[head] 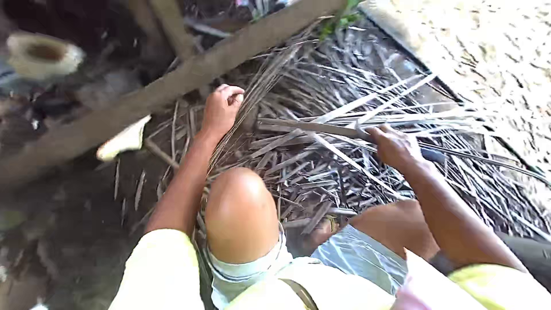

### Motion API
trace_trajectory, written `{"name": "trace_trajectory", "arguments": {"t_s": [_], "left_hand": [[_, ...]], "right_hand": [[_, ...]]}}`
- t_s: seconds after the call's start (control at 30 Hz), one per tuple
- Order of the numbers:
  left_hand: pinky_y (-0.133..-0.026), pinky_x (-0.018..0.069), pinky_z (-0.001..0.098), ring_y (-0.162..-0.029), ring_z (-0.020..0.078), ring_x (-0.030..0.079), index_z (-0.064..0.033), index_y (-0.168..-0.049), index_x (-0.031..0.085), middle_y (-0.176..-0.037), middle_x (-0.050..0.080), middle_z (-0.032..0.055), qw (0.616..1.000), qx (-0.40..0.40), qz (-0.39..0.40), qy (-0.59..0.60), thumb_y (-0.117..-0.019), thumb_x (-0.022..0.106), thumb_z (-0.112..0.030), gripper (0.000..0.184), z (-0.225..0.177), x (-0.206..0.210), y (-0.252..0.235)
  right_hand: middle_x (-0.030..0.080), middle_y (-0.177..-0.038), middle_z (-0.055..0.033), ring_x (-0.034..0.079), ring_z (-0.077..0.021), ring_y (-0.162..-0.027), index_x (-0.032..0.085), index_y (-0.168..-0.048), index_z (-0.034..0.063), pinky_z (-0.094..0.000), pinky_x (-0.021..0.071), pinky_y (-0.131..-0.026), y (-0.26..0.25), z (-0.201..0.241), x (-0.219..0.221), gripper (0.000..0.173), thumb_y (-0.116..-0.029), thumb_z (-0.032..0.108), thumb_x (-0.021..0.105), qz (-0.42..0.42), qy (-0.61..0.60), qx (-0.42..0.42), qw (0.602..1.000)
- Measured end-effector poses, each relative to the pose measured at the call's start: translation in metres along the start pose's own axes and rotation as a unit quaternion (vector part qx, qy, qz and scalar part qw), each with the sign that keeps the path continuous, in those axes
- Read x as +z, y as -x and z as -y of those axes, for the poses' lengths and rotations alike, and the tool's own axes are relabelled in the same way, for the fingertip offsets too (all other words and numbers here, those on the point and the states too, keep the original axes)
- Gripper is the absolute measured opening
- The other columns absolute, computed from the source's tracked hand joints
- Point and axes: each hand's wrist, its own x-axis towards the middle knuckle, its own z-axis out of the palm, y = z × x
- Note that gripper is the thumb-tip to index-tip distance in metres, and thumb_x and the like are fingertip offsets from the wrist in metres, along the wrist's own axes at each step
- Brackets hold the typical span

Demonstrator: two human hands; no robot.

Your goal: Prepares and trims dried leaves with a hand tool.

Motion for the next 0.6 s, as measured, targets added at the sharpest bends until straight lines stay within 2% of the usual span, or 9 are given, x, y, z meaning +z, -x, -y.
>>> {"name": "trace_trajectory", "arguments": {"t_s": [0.07, 0.1, 0.17, 0.2, 0.27, 0.37, 0.47, 0.53, 0.6], "left_hand": [[-0.102, 0.0519, 0.0479, -0.113, 0.0305, 0.067, -0.0002, -0.130, 0.066, -0.128, 0.066, 0.0210, 0.989, 0.102, 0.104, -0.020, -0.1079, 0.052, -0.016, 0.031, -0.067, 0.006, -0.005], [-0.105, 0.0509, 0.0503, -0.116, 0.0315, 0.066, -0.0020, -0.134, 0.065, -0.129, 0.066, 0.0204, 0.976, 0.138, 0.162, -0.049, -0.1079, 0.053, -0.017, 0.032, -0.094, 0.015, -0.004], [-0.108, 0.0469, 0.0582, -0.124, 0.0364, 0.063, -0.0049, -0.142, 0.060, -0.137, 0.063, 0.0208, 0.941, 0.197, 0.237, -0.142, -0.1057, 0.060, -0.020, 0.039, -0.126, 0.039, -0.002], [-0.109, 0.0436, 0.0623, -0.127, 0.0395, 0.060, -0.0050, -0.144, 0.058, -0.141, 0.060, 0.0215, 0.927, 0.221, 0.240, -0.184, -0.1032, 0.064, -0.020, 0.044, -0.131, 0.049, 0.002], [-0.109, 0.0400, 0.0673, -0.130, 0.0464, 0.056, -0.0031, -0.143, 0.059, -0.142, 0.057, 0.0255, 0.910, 0.270, 0.194, -0.249, -0.0977, 0.072, -0.016, 0.049, -0.128, 0.060, 0.007], [-0.105, 0.0370, 0.0715, -0.125, 0.0526, 0.054, -0.0038, -0.138, 0.064, -0.136, 0.059, 0.0287, 0.892, 0.332, 0.094, -0.293, -0.0876, 0.081, -0.010, 0.053, -0.140, 0.059, 0.019], [-0.109, 0.0341, 0.0706, -0.128, 0.0523, 0.053, -0.0014, -0.142, 0.060, -0.134, 0.061, 0.0292, 0.892, 0.313, 0.102, -0.309, -0.0869, 0.082, -0.010, 0.060, -0.153, 0.066, 0.027], [-0.107, 0.0404, 0.0671, -0.123, 0.0482, 0.059, -0.0048, -0.146, 0.058, -0.127, 0.065, 0.0283, 0.913, 0.252, 0.146, -0.287, -0.0949, 0.074, -0.011, 0.054, -0.149, 0.070, 0.027], [-0.106, 0.0464, 0.0639, -0.125, 0.0414, 0.062, -0.0133, -0.145, 0.060, -0.135, 0.065, 0.0215, 0.949, 0.158, 0.176, -0.210, -0.0992, 0.070, -0.014, 0.047, -0.138, 0.067, 0.027]], "right_hand": [[0.062, -0.129, -0.0286, 0.063, -0.0540, -0.110, 0.061, -0.138, 0.0078, -0.0741, 0.0475, -0.086, 0.002, 0.013, -0.007, 0.052, -0.0898, -0.011, 0.061, -0.018, -0.035, -0.013, 0.999], [0.063, -0.130, -0.0268, 0.063, -0.0520, -0.111, 0.061, -0.139, 0.0095, -0.0725, 0.0481, -0.087, 0.003, 0.016, -0.008, 0.052, -0.0904, -0.009, 0.060, -0.029, -0.049, -0.019, 0.998], [0.063, -0.132, -0.0222, 0.065, -0.0471, -0.110, 0.060, -0.140, 0.0147, -0.0688, 0.0507, -0.087, 0.004, 0.015, -0.003, 0.055, -0.0896, -0.007, 0.060, -0.055, -0.069, -0.028, 0.996], [0.063, -0.133, -0.0208, 0.066, -0.0455, -0.111, 0.060, -0.141, 0.0164, -0.0672, 0.0512, -0.088, 0.004, 0.014, -0.001, 0.056, -0.0902, -0.007, 0.059, -0.063, -0.078, -0.033, 0.994], [0.064, -0.129, -0.0211, 0.066, -0.0445, -0.109, 0.060, -0.140, 0.0161, -0.0650, 0.0517, -0.087, 0.007, 0.013, 0.001, 0.054, -0.0910, -0.007, 0.057, -0.082, -0.096, -0.047, 0.991], [0.065, -0.126, -0.0211, 0.066, -0.0438, -0.106, 0.061, -0.138, 0.0154, -0.0630, 0.0527, -0.084, 0.014, 0.009, 0.002, 0.053, -0.0899, -0.007, 0.059, -0.114, -0.114, -0.061, 0.985], [0.065, -0.126, -0.0197, 0.067, -0.0430, -0.107, 0.062, -0.136, 0.0136, -0.0617, 0.0529, -0.085, 0.024, 0.011, 0.004, 0.049, -0.0930, -0.007, 0.056, -0.138, -0.136, -0.081, 0.978], [0.064, -0.130, -0.0188, 0.066, -0.0420, -0.107, 0.062, -0.137, 0.0144, -0.0611, 0.0529, -0.085, 0.029, 0.011, 0.006, 0.050, -0.0920, -0.007, 0.058, -0.153, -0.156, -0.099, 0.971], [0.059, -0.139, -0.0192, 0.068, -0.0408, -0.104, 0.061, -0.142, 0.0155, -0.0595, 0.0560, -0.083, 0.034, 0.005, 0.011, 0.057, -0.0900, -0.008, 0.060, -0.226, -0.202, -0.120, 0.945]]}}
